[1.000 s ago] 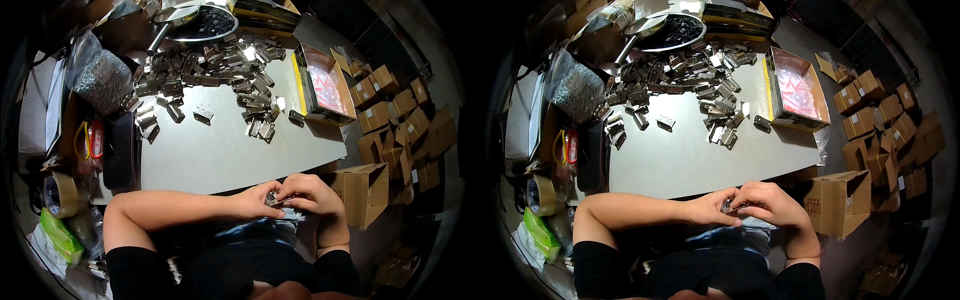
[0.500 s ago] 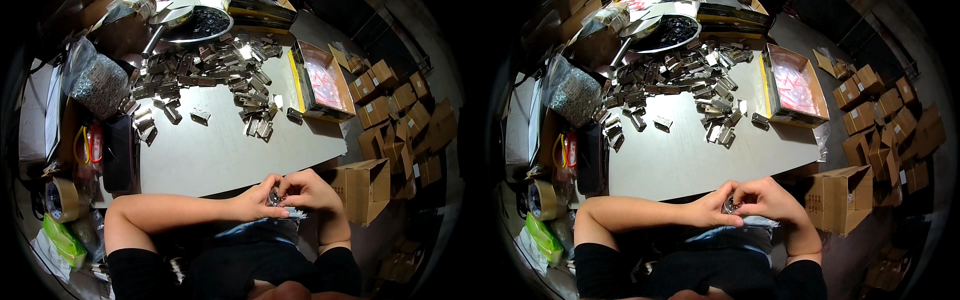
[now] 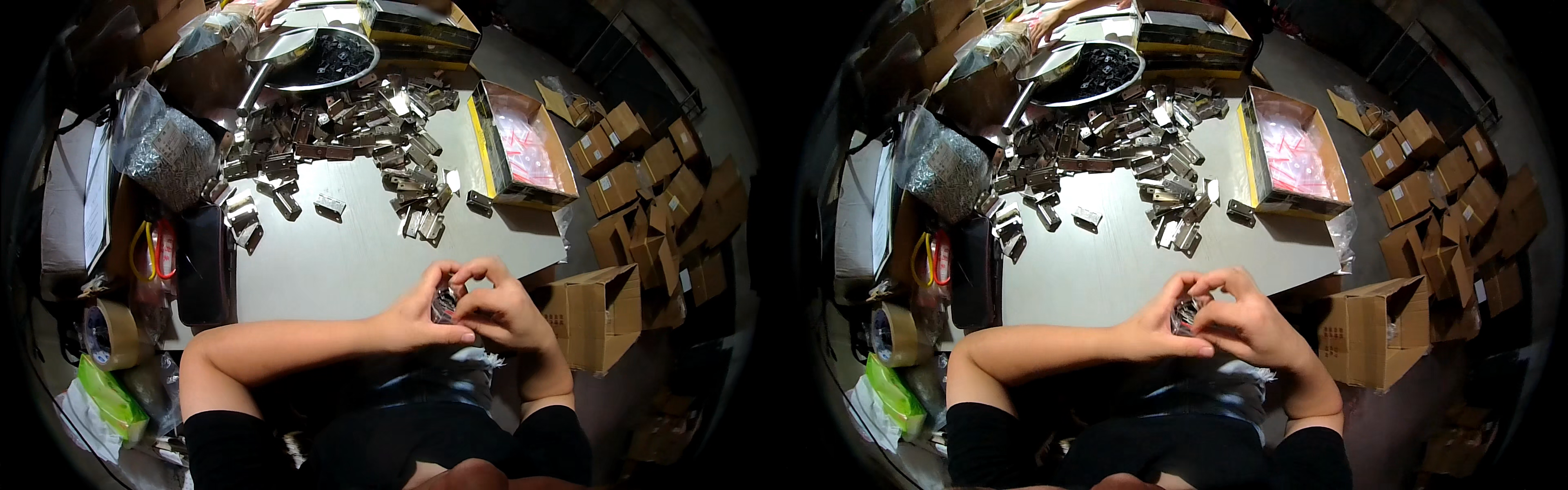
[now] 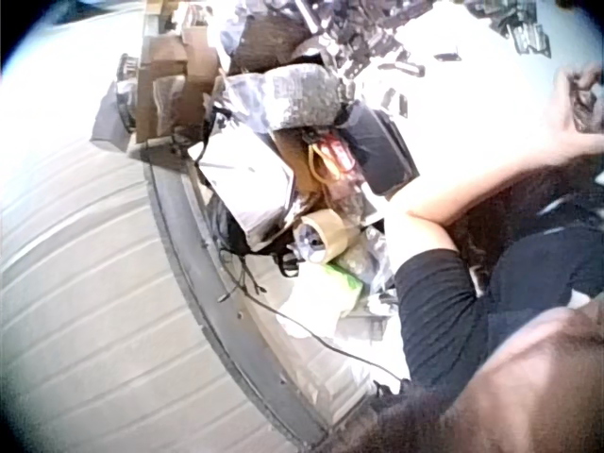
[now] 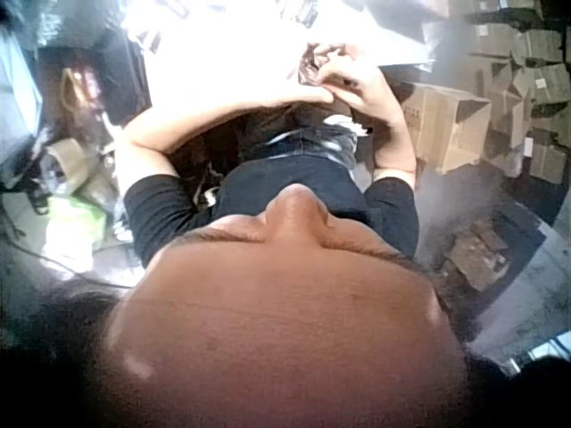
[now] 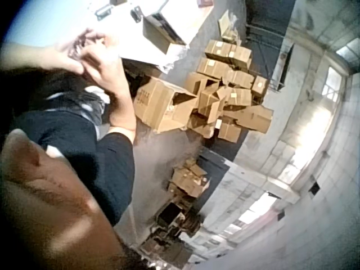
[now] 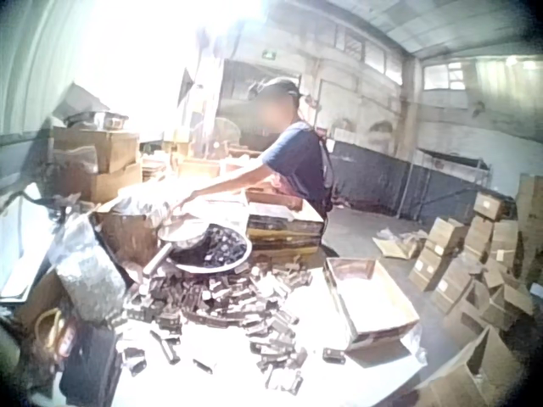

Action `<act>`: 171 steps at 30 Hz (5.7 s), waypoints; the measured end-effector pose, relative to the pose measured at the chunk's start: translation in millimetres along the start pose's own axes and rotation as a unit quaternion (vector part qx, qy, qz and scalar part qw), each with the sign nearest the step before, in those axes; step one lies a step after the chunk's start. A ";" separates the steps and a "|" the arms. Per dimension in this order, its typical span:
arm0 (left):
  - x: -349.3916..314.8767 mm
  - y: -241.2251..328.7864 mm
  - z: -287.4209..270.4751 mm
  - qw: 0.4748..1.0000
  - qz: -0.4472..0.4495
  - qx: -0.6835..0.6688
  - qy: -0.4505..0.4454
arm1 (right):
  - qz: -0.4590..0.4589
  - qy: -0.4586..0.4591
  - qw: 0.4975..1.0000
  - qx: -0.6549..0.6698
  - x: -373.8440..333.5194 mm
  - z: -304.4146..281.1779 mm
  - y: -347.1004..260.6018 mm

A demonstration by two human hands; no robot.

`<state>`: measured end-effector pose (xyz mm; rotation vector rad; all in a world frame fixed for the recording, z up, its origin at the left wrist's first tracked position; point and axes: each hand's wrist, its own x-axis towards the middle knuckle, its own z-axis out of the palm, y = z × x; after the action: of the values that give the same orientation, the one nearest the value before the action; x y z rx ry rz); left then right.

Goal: The person sits at a cluttered table and sorts small, rectangular metal parts by hand. They pick up individual pieces from a large pile, inspect them, and place them into a small plastic bag held in their left hand.

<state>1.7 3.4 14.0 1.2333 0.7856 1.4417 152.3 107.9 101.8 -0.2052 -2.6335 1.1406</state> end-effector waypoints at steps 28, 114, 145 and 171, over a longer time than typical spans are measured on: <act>6.6 9.1 -15.1 0.948 0.087 0.228 0.207 | 0.051 0.039 0.996 0.068 29.0 4.6 36.6; -7.9 -9.5 -13.3 0.984 -0.025 0.113 0.134 | -0.036 0.122 0.988 -0.092 -26.5 7.0 -15.9; -11.0 1.0 4.0 0.967 0.061 0.248 -0.015 | 0.113 0.167 0.945 -0.259 19.8 5.2 85.9; -16.6 -1.8 13.0 0.992 -0.092 0.069 -0.047 | 0.253 0.211 0.931 0.156 -14.7 3.1 73.2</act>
<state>13.5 -13.8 11.0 1.2872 0.9218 1.1872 167.2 152.2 43.5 -0.9855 -2.0338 1.4497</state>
